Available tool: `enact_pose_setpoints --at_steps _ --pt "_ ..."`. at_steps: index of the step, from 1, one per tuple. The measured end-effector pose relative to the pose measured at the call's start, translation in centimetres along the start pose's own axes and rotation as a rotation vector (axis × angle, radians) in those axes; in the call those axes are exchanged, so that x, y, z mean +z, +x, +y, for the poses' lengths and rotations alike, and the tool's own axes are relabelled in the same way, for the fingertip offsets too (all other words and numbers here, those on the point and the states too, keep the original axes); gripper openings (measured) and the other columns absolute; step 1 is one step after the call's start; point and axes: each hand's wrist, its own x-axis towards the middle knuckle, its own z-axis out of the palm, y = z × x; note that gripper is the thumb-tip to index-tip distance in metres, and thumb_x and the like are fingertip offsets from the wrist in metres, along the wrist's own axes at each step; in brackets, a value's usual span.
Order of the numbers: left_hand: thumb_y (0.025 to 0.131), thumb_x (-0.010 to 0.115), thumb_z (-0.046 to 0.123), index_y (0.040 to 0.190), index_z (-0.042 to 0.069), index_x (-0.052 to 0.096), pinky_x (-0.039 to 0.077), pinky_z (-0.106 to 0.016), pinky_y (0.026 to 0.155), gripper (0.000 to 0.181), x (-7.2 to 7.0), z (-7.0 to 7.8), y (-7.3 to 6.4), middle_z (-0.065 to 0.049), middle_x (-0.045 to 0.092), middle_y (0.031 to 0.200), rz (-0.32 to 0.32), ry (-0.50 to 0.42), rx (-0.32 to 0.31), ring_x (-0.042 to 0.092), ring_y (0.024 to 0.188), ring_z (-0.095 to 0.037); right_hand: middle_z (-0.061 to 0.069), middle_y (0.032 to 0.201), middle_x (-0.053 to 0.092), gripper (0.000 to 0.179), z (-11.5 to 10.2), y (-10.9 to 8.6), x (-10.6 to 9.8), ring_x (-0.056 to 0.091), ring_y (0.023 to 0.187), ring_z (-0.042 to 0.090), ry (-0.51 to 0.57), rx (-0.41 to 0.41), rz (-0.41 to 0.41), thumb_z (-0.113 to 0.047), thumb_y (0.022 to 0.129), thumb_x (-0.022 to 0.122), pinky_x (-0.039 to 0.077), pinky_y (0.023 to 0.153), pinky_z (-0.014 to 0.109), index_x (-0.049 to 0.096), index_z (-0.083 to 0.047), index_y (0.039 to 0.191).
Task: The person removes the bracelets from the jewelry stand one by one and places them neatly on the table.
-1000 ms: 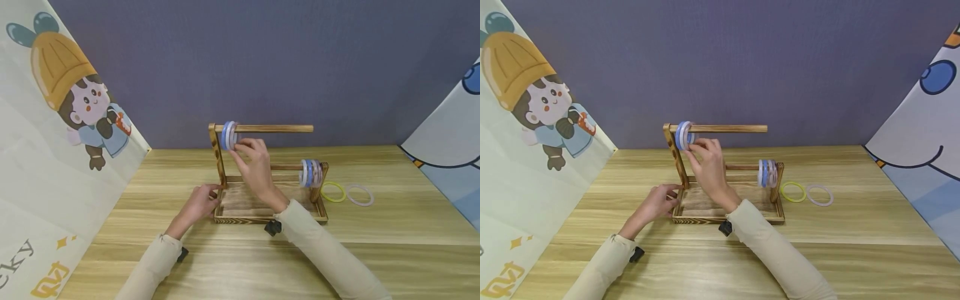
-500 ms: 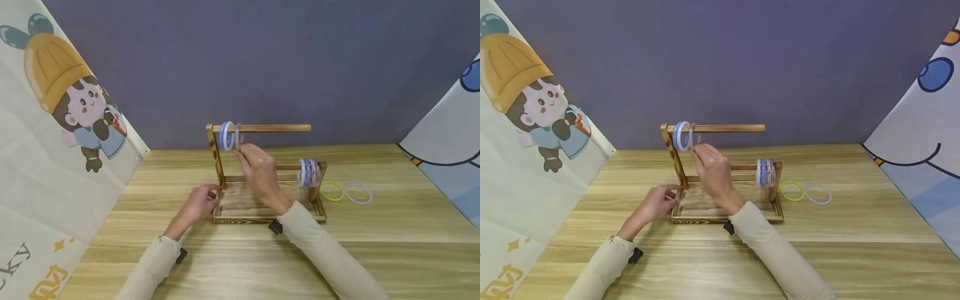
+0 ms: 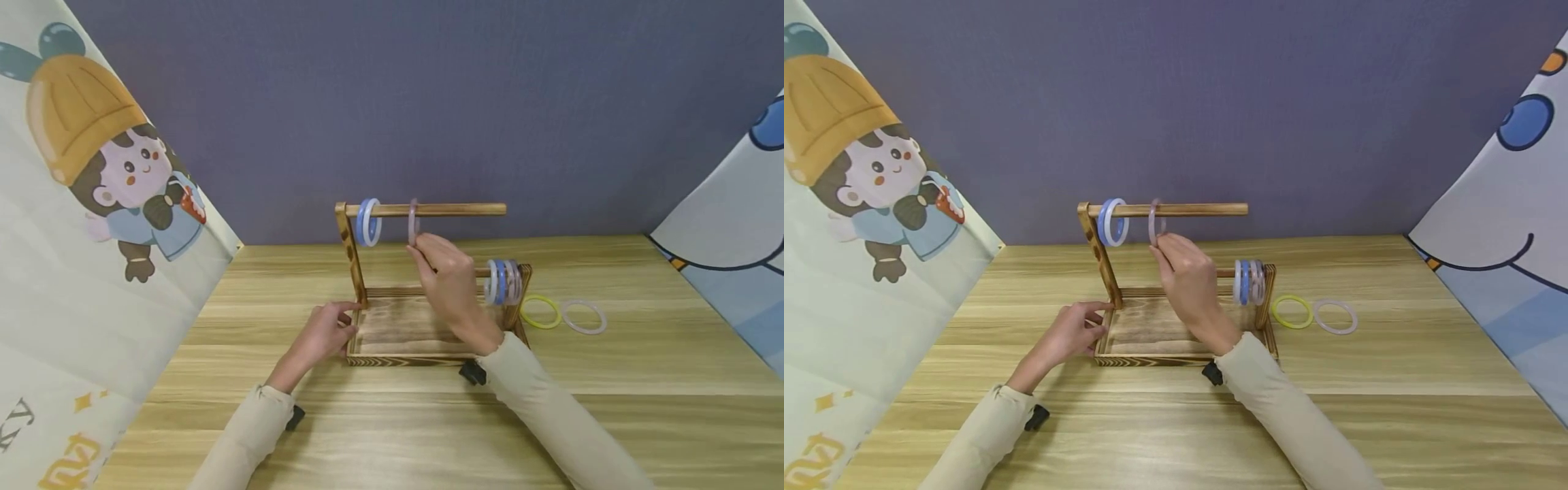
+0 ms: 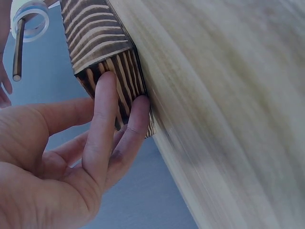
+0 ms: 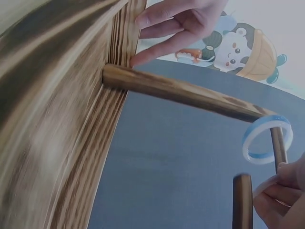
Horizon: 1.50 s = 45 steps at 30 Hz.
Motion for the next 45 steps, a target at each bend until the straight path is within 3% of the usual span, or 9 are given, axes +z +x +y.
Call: enact_pose_setpoints --at_steps 6,15,25,31,45 --pt "0.09 0.068 -0.004 0.136 0.006 0.061 0.061 -0.03 0.051 0.047 0.1 0.1 0.1 -0.022 0.069 0.102 0.002 0.014 0.007 0.07 0.078 -0.024 0.009 0.096 0.074 0.009 0.6 -0.3 -1.8 0.07 0.091 0.024 -0.016 0.001 -0.016 -0.01 0.094 0.069 0.059 0.066 0.036 0.07 -0.003 0.089" --pt "0.09 0.068 -0.003 0.137 0.005 0.06 0.061 -0.028 0.052 0.048 -0.1 0.0 0.0 -0.022 0.069 0.103 0.006 0.012 -0.003 0.07 0.081 -0.025 0.01 0.102 0.075 0.008 1.6 -0.5 -4.1 0.07 0.102 0.026 -0.058 0.007 -0.011 -0.01 0.093 0.072 0.062 0.081 0.043 0.074 -0.003 0.095" --pt "0.091 0.068 -0.001 0.137 0.007 0.06 0.061 -0.027 0.052 0.047 -0.1 0.1 0.1 -0.022 0.068 0.108 -0.003 0.027 -0.009 0.071 0.086 -0.026 0.013 0.096 0.075 0.005 3.0 -0.7 -5.8 0.072 0.094 0.031 -0.09 0.006 0.029 0.001 0.085 0.076 0.061 0.077 0.048 0.074 0.0 0.09" --pt "0.092 0.067 -0.002 0.138 0.007 0.059 0.061 -0.028 0.053 0.048 -0.1 0.1 0.1 -0.022 0.068 0.108 -0.013 0.024 -0.024 0.07 0.084 -0.025 0.014 0.097 0.075 0.005 3.9 -1.1 -6.6 0.071 0.095 0.032 -0.093 0.015 0.039 0.0 0.087 0.075 0.061 0.081 0.049 0.075 0.001 0.092" --pt "0.091 0.068 -0.002 0.137 0.008 0.061 0.061 -0.028 0.051 0.047 0.0 0.0 0.0 -0.022 0.069 0.106 0.004 0.022 -0.021 0.071 0.084 -0.026 0.016 0.094 0.075 0.005 5.6 -1.6 -9.2 0.072 0.083 0.031 -0.14 0.064 0.068 0.002 0.088 0.074 0.06 0.067 0.046 0.075 0.003 0.092"
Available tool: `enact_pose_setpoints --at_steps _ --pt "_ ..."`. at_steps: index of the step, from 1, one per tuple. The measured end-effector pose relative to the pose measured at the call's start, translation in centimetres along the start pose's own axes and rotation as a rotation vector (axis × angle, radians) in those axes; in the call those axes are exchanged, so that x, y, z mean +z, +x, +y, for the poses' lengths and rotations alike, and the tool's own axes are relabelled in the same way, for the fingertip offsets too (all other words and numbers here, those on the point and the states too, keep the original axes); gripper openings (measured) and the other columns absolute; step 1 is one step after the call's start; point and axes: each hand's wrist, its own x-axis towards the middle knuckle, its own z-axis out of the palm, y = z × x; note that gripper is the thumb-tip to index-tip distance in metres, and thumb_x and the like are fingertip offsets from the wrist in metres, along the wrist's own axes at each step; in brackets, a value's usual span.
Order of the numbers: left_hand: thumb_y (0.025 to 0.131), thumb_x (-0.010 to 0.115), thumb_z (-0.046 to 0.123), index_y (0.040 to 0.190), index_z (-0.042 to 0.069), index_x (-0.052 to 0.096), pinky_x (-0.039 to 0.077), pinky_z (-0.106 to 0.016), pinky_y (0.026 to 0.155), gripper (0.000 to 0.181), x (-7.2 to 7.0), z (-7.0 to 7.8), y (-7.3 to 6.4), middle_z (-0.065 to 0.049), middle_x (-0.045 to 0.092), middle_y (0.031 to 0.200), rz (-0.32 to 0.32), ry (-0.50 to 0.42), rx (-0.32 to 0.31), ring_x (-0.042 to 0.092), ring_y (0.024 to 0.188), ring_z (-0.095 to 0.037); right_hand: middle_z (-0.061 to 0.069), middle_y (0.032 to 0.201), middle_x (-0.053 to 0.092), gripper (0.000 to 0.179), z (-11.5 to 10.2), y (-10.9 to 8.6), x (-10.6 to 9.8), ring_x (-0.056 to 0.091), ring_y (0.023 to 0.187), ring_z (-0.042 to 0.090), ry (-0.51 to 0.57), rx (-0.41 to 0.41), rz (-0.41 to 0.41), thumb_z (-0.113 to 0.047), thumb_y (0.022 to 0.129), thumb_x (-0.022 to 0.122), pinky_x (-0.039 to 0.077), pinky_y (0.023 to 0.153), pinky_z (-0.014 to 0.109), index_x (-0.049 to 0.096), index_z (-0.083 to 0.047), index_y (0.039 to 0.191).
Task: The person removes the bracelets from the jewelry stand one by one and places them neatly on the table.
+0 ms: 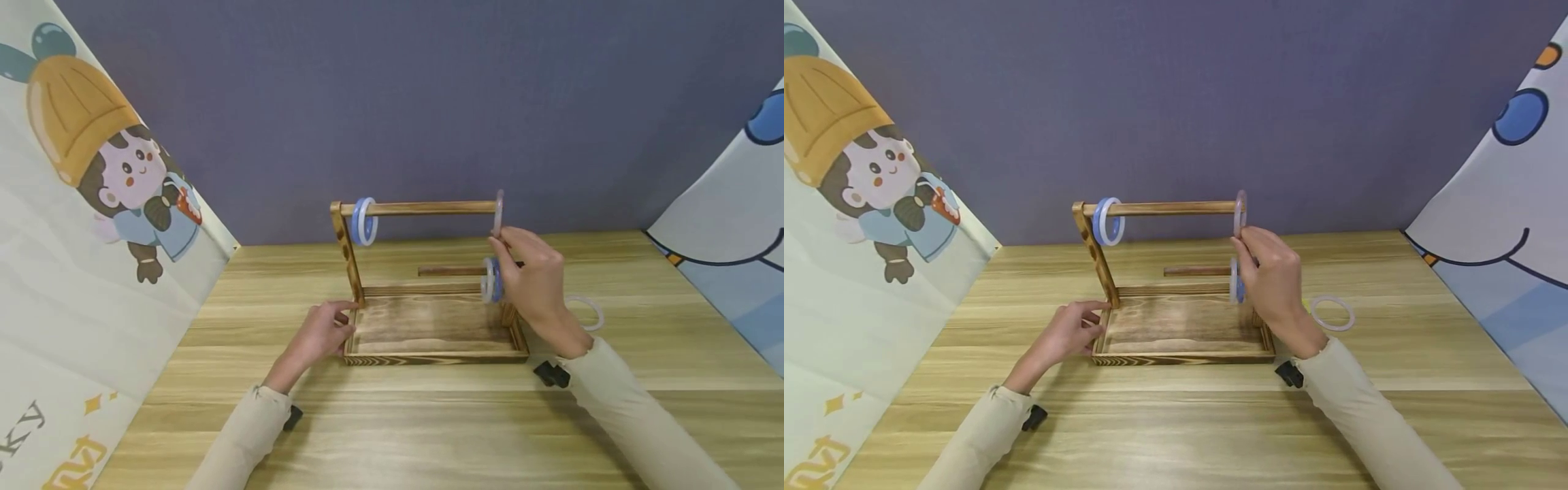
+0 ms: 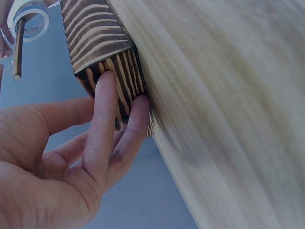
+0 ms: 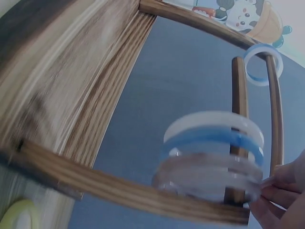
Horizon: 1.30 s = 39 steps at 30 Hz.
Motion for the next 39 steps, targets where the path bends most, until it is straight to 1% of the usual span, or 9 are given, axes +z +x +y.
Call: enact_pose_setpoints --at_steps 4,9,12,14,19,21,24,31,39 --pt "0.092 0.068 0.0 0.137 0.01 0.061 0.061 -0.029 0.051 0.047 0.0 0.0 0.0 -0.022 0.068 0.108 -0.004 -0.003 -0.012 0.07 0.085 -0.026 0.017 0.094 0.075 0.007 0.5 -0.1 -1.0 0.072 0.082 0.032 -0.018 0.029 0.017 0.001 0.088 0.073 0.06 0.072 0.041 0.076 0.004 0.093" --pt "0.092 0.068 -0.001 0.137 0.009 0.061 0.061 -0.029 0.052 0.047 0.0 0.0 0.0 -0.022 0.068 0.108 -0.003 -0.002 -0.006 0.07 0.087 -0.027 0.018 0.094 0.075 0.01 1.1 -0.4 -2.2 0.072 0.079 0.034 -0.032 0.083 0.04 0.001 0.088 0.073 0.05 0.082 0.007 0.077 0.005 0.097" --pt "0.092 0.068 0.0 0.137 0.009 0.061 0.061 -0.029 0.051 0.046 0.0 -0.1 0.1 -0.022 0.068 0.108 -0.002 -0.004 -0.005 0.071 0.087 -0.027 0.02 0.093 0.074 0.012 1.5 -0.4 -3.1 0.072 0.077 0.037 -0.032 0.118 0.048 0.002 0.089 0.072 0.043 0.082 -0.001 0.076 0.007 0.1" --pt "0.092 0.068 -0.001 0.137 0.009 0.061 0.061 -0.029 0.051 0.047 0.1 -0.1 0.1 -0.022 0.068 0.107 -0.002 0.001 0.001 0.071 0.087 -0.027 0.022 0.092 0.074 0.013 1.7 -0.5 -3.7 0.072 0.077 0.033 -0.021 0.147 0.057 0.003 0.089 0.071 0.044 0.08 -0.001 0.075 0.008 0.101" --pt "0.092 0.067 -0.001 0.137 0.009 0.061 0.06 -0.028 0.05 0.047 0.1 -0.1 0.2 -0.022 0.069 0.106 -0.005 0.004 0.006 0.071 0.085 -0.026 0.023 0.089 0.073 0.015 2.1 -0.8 -5.4 0.065 0.079 -0.009 0.01 0.234 0.043 0.001 0.091 0.07 0.047 0.074 -0.001 0.074 0.008 0.104" --pt "0.091 0.068 -0.002 0.137 0.008 0.061 0.06 -0.028 0.05 0.047 0.1 -0.1 0.2 -0.022 0.069 0.106 -0.006 0.0 0.007 0.071 0.085 -0.026 0.023 0.089 0.073 0.016 2.1 -1.1 -6.2 0.06 0.079 -0.018 0.027 0.272 0.018 0.0 0.092 0.069 0.048 0.072 0.0 0.074 0.007 0.106" --pt "0.091 0.068 -0.002 0.137 0.008 0.061 0.061 -0.027 0.05 0.047 0.1 -0.2 0.3 -0.023 0.068 0.106 -0.007 -0.003 0.011 0.071 0.085 -0.026 0.018 0.091 0.074 0.018 2.1 -1.7 -7.3 0.064 0.077 -0.012 0.087 0.352 -0.027 0.0 0.093 0.068 0.052 0.07 0.004 0.074 0.004 0.11" --pt "0.092 0.067 -0.002 0.138 0.006 0.06 0.06 -0.027 0.051 0.047 0.1 -0.2 0.4 -0.024 0.068 0.107 -0.014 0.009 0.015 0.071 0.085 -0.026 -0.01 0.09 0.074 0.021 2.8 -2.8 -9.9 0.072 0.074 0.004 0.217 0.486 -0.099 0.002 0.095 0.064 0.06 0.065 0.018 0.07 0.008 0.114" --pt "0.092 0.067 -0.001 0.138 0.007 0.059 0.06 -0.026 0.051 0.047 0.0 -0.1 0.3 -0.023 0.068 0.108 -0.02 0.01 0.008 0.07 0.087 -0.027 0.002 0.087 0.075 0.023 4.7 -3.7 -12.1 0.074 0.074 0.01 0.411 0.591 -0.115 0.007 0.093 0.063 0.06 0.068 0.024 0.065 0.016 0.114"
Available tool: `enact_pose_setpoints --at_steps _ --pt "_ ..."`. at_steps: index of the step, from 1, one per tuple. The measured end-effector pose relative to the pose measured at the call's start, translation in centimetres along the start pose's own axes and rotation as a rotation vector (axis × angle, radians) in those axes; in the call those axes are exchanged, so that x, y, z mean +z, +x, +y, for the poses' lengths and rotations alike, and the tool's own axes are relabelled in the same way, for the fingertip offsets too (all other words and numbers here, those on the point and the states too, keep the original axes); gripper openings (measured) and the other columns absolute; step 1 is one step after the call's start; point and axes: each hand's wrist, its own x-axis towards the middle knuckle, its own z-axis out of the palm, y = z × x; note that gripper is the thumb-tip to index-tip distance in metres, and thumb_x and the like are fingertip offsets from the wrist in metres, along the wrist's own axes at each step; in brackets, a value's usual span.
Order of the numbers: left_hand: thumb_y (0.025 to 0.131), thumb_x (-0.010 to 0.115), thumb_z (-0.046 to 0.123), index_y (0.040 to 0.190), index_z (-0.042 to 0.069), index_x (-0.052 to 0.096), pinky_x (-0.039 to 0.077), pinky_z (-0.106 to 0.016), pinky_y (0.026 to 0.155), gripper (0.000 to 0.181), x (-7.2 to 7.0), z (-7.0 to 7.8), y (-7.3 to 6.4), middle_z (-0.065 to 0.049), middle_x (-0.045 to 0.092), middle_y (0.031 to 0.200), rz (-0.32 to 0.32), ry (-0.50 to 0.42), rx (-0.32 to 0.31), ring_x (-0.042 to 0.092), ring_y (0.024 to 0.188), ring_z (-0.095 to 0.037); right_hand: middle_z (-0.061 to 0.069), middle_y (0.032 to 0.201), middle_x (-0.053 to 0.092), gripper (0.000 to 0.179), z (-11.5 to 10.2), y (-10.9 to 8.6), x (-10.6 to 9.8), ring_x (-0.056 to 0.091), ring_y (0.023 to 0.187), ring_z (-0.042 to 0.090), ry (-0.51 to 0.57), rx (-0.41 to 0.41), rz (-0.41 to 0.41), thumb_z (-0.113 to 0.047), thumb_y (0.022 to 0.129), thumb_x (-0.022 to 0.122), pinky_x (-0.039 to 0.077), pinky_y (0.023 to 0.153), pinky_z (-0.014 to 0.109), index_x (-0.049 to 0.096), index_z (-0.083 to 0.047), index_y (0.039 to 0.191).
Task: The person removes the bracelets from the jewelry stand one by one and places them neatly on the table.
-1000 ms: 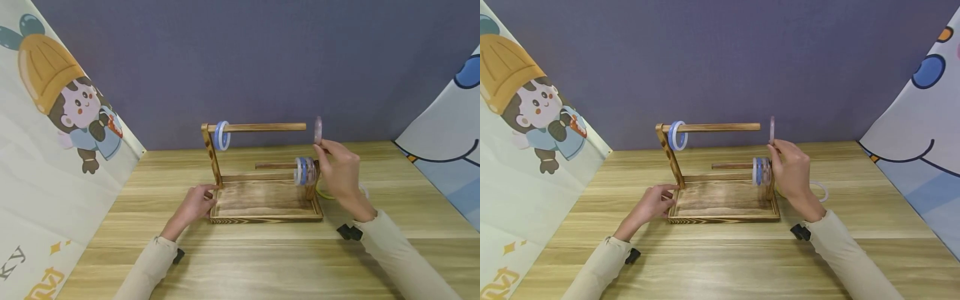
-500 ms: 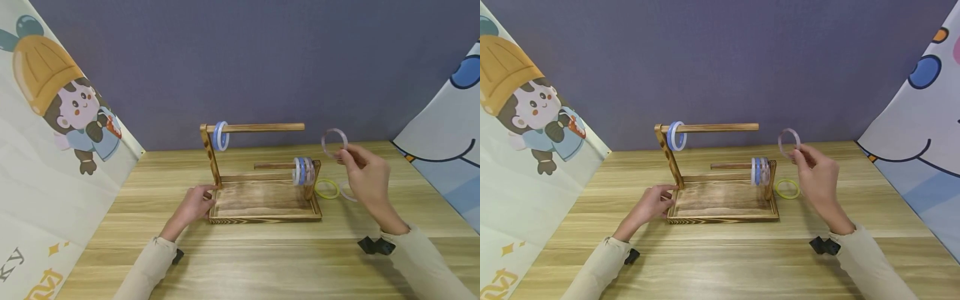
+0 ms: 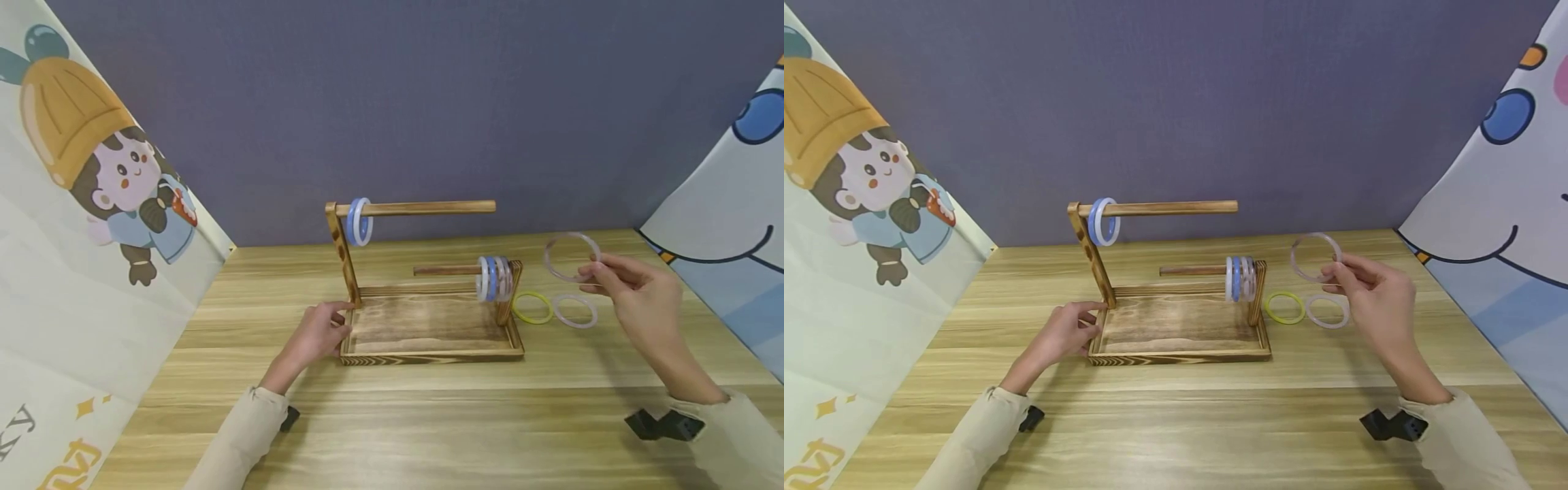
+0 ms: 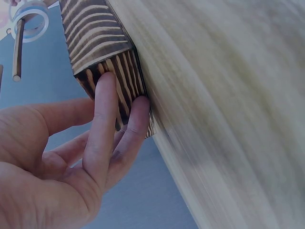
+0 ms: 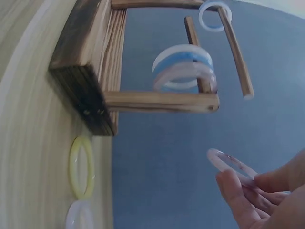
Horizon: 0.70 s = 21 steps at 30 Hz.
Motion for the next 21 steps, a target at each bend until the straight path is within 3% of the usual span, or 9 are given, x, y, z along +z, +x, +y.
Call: enact_pose_setpoints --at_steps 7,14,21 --pt "0.092 0.067 -0.001 0.138 0.007 0.059 0.06 -0.027 0.05 0.047 0.0 0.2 -0.1 -0.023 0.068 0.109 0.011 -0.009 0.002 0.07 0.078 -0.024 0.007 0.089 0.076 0.023 1.2 -0.6 -2.8 0.074 0.075 0.015 0.16 0.15 -0.036 0.003 0.093 0.066 0.06 0.067 0.026 0.069 0.008 0.115" --pt "0.093 0.066 0.0 0.137 0.008 0.06 0.06 -0.027 0.05 0.046 0.0 0.2 -0.2 -0.022 0.068 0.108 0.016 0.0 0.006 0.07 0.083 -0.024 0.012 0.087 0.076 0.016 3.4 -1.2 -5.2 0.075 0.073 0.021 0.319 0.289 -0.032 0.004 0.092 0.066 0.061 0.065 0.03 0.075 0.0 0.105" --pt "0.092 0.067 0.0 0.138 0.009 0.06 0.061 -0.028 0.051 0.047 0.0 0.3 -0.2 -0.023 0.068 0.108 0.015 0.004 0.003 0.07 0.084 -0.025 0.005 0.085 0.076 0.019 5.6 -1.7 -7.6 0.074 0.073 0.017 0.206 0.421 -0.021 -0.003 0.093 0.068 0.061 0.066 0.026 0.078 -0.018 0.097"
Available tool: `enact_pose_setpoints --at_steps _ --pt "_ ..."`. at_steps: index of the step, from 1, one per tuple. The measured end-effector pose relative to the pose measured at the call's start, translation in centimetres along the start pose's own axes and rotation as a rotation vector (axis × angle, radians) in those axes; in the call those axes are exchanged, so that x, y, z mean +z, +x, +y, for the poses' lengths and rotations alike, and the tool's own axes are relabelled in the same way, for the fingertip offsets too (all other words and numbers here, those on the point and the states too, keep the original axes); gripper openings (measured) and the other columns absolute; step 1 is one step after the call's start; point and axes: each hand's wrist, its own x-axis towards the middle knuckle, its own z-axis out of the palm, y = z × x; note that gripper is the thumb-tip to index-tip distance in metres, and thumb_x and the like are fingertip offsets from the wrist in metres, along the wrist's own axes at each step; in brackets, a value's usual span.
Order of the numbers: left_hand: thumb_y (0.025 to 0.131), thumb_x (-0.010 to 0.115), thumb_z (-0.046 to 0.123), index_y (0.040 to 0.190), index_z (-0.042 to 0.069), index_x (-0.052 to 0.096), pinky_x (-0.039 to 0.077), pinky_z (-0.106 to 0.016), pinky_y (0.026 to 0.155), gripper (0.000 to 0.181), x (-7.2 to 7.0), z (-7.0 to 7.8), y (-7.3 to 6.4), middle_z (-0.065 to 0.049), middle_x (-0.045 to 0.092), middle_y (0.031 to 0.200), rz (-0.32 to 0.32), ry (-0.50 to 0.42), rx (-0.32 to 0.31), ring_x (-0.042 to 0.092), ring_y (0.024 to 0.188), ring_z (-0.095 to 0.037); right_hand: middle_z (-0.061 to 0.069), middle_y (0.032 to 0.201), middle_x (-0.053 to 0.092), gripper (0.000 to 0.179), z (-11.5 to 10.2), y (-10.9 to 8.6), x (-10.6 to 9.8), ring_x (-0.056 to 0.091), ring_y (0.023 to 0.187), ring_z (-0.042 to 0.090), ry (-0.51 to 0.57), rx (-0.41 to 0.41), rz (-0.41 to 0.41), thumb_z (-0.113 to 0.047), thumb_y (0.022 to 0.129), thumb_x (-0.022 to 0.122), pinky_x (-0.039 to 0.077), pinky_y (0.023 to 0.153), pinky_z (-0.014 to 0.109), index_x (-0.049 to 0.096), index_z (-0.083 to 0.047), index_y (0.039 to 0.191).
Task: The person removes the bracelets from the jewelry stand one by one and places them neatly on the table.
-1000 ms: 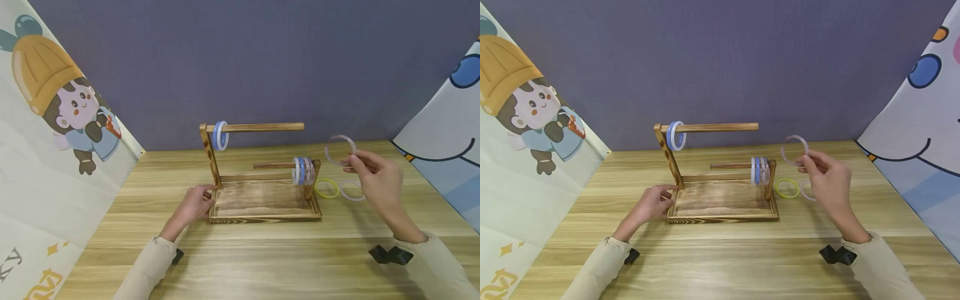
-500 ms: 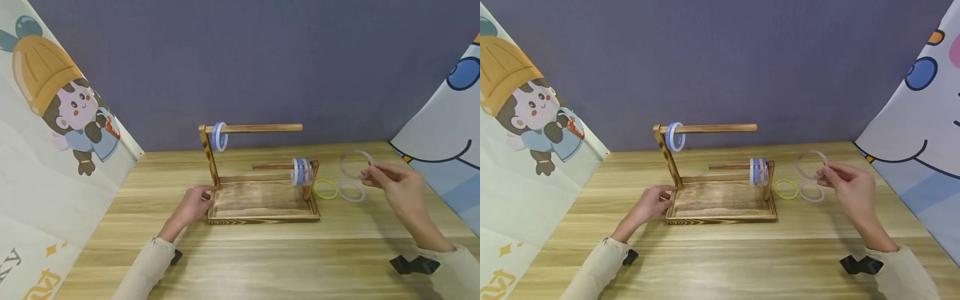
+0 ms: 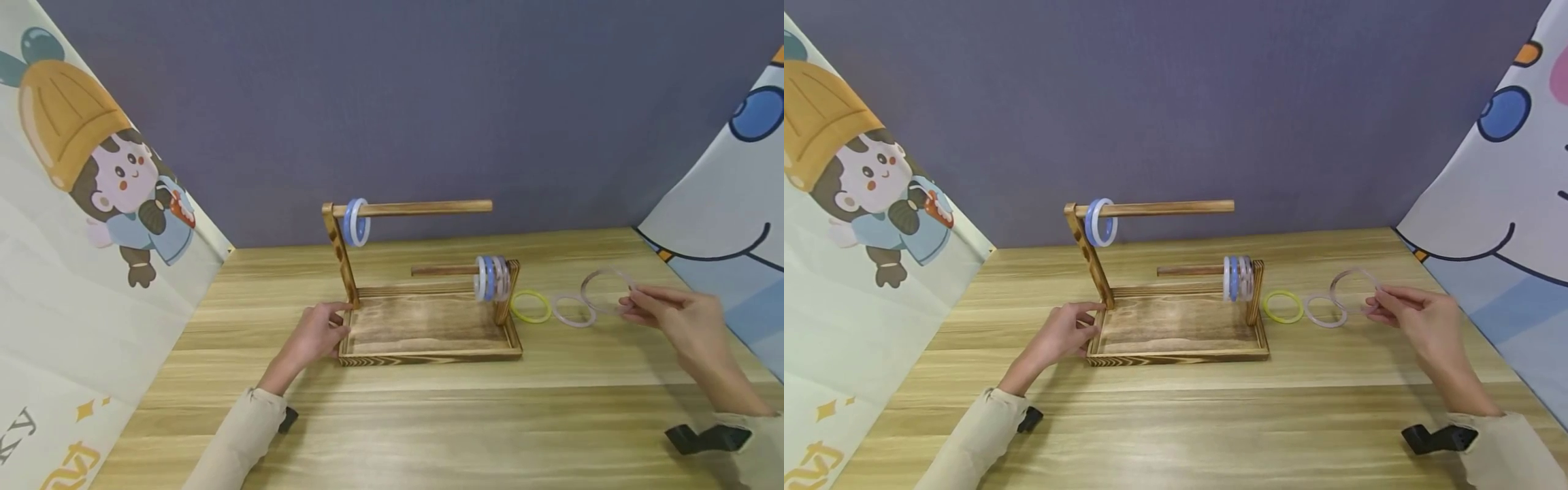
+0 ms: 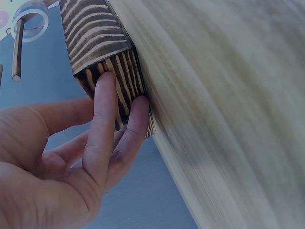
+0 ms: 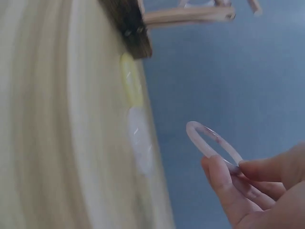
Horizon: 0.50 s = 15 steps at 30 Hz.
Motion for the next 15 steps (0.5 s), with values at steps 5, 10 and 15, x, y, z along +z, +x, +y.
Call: enact_pose_setpoints --at_steps 5,10,15 --pt "0.093 0.066 0.001 0.138 0.009 0.06 0.061 -0.028 0.051 0.047 0.1 -0.2 0.1 -0.022 0.068 0.109 -0.003 -0.002 -0.008 0.07 0.087 -0.025 0.003 0.081 0.075 0.027 1.6 0.4 -1.7 0.074 0.071 0.015 -0.031 0.057 0.005 -0.001 0.095 0.065 0.061 0.065 0.025 0.077 -0.024 0.091" --pt "0.092 0.067 0.001 0.138 0.009 0.06 0.061 -0.029 0.051 0.047 0.1 -0.2 0.2 -0.022 0.068 0.108 -0.004 -0.007 -0.005 0.07 0.087 -0.026 0.001 0.079 0.075 0.028 2.9 0.9 -3.1 0.074 0.07 0.015 -0.088 0.093 0.028 -0.004 0.096 0.064 0.062 0.064 0.027 0.075 -0.029 0.09" --pt "0.092 0.068 0.001 0.138 0.008 0.06 0.061 -0.029 0.051 0.047 0.1 -0.3 0.2 -0.022 0.068 0.109 -0.002 -0.006 -0.006 0.07 0.086 -0.026 0.0 0.078 0.075 0.023 3.8 1.4 -4.1 0.074 0.07 0.015 -0.102 0.127 0.042 -0.007 0.096 0.066 0.062 0.065 0.027 0.074 -0.028 0.09"
